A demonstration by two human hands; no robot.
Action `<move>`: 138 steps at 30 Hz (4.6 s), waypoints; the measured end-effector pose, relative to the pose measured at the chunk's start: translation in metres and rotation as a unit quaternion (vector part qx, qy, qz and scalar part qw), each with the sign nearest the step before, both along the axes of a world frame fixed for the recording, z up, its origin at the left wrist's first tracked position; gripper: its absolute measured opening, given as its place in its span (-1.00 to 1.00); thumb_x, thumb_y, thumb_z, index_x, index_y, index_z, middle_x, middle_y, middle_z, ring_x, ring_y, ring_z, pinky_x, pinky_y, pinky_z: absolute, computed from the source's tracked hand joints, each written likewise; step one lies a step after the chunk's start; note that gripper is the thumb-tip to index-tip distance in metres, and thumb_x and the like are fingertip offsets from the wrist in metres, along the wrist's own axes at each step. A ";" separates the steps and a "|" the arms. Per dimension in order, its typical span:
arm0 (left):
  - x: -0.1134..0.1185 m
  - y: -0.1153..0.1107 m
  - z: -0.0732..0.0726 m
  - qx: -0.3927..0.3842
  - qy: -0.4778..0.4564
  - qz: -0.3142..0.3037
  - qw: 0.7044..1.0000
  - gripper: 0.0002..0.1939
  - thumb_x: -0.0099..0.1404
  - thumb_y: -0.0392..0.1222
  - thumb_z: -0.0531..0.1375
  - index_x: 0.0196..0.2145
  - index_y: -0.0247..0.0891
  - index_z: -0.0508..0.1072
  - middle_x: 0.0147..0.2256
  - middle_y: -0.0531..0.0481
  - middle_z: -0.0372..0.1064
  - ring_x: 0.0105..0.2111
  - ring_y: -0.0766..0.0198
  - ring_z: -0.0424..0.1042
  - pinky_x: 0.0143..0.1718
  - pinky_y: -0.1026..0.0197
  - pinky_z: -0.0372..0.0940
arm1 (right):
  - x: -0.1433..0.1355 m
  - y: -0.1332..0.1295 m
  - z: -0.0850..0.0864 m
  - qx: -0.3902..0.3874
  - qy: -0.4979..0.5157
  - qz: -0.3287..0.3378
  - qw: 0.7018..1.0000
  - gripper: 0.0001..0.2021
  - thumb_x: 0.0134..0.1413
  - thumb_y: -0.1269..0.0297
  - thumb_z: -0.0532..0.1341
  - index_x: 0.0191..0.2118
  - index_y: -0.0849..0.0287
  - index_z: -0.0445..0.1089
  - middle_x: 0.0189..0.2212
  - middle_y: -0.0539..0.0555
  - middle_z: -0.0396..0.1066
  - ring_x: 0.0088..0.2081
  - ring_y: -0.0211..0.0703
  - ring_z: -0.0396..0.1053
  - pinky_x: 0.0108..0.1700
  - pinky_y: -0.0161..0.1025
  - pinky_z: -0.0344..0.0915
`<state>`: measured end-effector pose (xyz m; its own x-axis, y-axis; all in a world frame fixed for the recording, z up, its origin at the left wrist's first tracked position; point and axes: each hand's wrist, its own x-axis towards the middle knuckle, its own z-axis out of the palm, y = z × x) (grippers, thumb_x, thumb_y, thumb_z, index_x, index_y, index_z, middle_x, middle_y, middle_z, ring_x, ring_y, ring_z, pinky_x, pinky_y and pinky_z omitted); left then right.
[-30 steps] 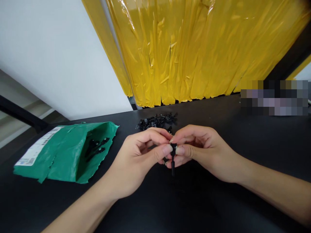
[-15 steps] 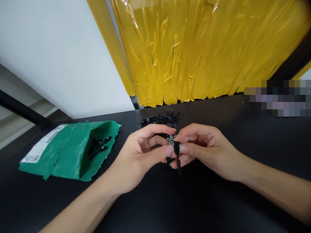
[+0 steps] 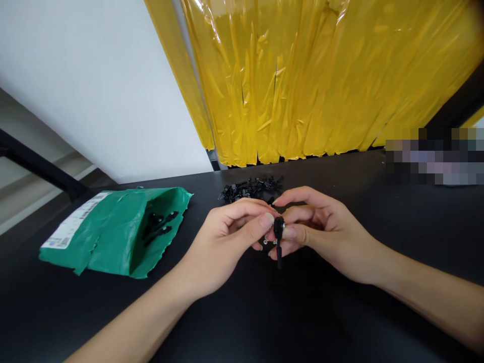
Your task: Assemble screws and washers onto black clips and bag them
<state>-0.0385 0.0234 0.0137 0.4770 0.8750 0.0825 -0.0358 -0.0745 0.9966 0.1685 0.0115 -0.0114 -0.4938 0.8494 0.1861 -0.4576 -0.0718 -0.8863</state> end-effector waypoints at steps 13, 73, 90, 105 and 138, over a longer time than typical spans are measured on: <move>-0.001 0.000 -0.003 -0.066 -0.062 -0.035 0.995 -0.91 0.39 -0.13 0.36 -0.20 -0.15 0.66 -0.27 0.04 0.53 -0.36 0.42 0.53 -0.34 0.41 0.43 | -0.001 0.002 0.001 -0.014 0.002 0.006 1.000 -0.79 0.27 0.44 0.37 -0.02 0.07 0.49 -0.30 -0.06 0.69 -0.26 -0.28 0.67 -0.15 -0.39 0.59; -0.036 0.049 -0.018 0.553 0.502 -0.046 0.664 -0.83 0.53 -0.21 0.14 -0.07 -0.17 0.55 -0.10 -0.04 0.53 -0.15 0.08 0.45 -0.17 0.06 0.14 | 0.022 0.005 0.002 0.370 -0.566 -0.043 0.735 -0.85 0.24 0.09 0.33 -0.15 0.00 0.52 -0.07 0.10 0.32 0.11 0.11 0.15 0.17 0.15 0.06; -0.038 0.044 -0.007 0.527 0.404 0.001 0.748 -0.88 0.51 -0.20 0.12 -0.16 -0.23 0.46 -0.01 -0.12 0.54 0.01 0.01 0.47 0.08 -0.06 0.32 | 0.024 0.013 0.002 0.361 -0.490 -0.081 0.789 -0.93 0.30 0.23 0.32 -0.19 0.08 0.52 -0.16 0.04 0.53 0.00 -0.01 0.34 0.13 0.01 0.17; -0.033 0.038 -0.007 0.562 0.379 0.054 0.733 -0.68 0.50 -0.26 0.10 0.11 -0.31 0.51 -0.10 -0.13 0.58 -0.12 0.07 0.50 0.01 0.02 0.39 | 0.025 0.019 -0.001 0.323 -0.419 -0.108 0.841 -0.89 0.21 0.20 0.40 -0.26 0.10 0.56 -0.24 -0.01 0.58 -0.16 -0.14 0.50 -0.04 -0.19 0.31; -0.020 0.024 -0.009 0.231 0.166 0.075 0.956 -0.77 0.32 -0.17 0.39 -0.06 -0.15 0.66 -0.05 -0.03 0.63 -0.09 0.18 0.61 0.02 0.18 0.54 | 0.026 0.020 0.009 0.186 -0.272 -0.192 0.924 -0.72 0.26 0.29 0.37 0.07 0.08 0.59 -0.25 0.02 0.60 -0.25 -0.18 0.55 -0.09 -0.13 0.52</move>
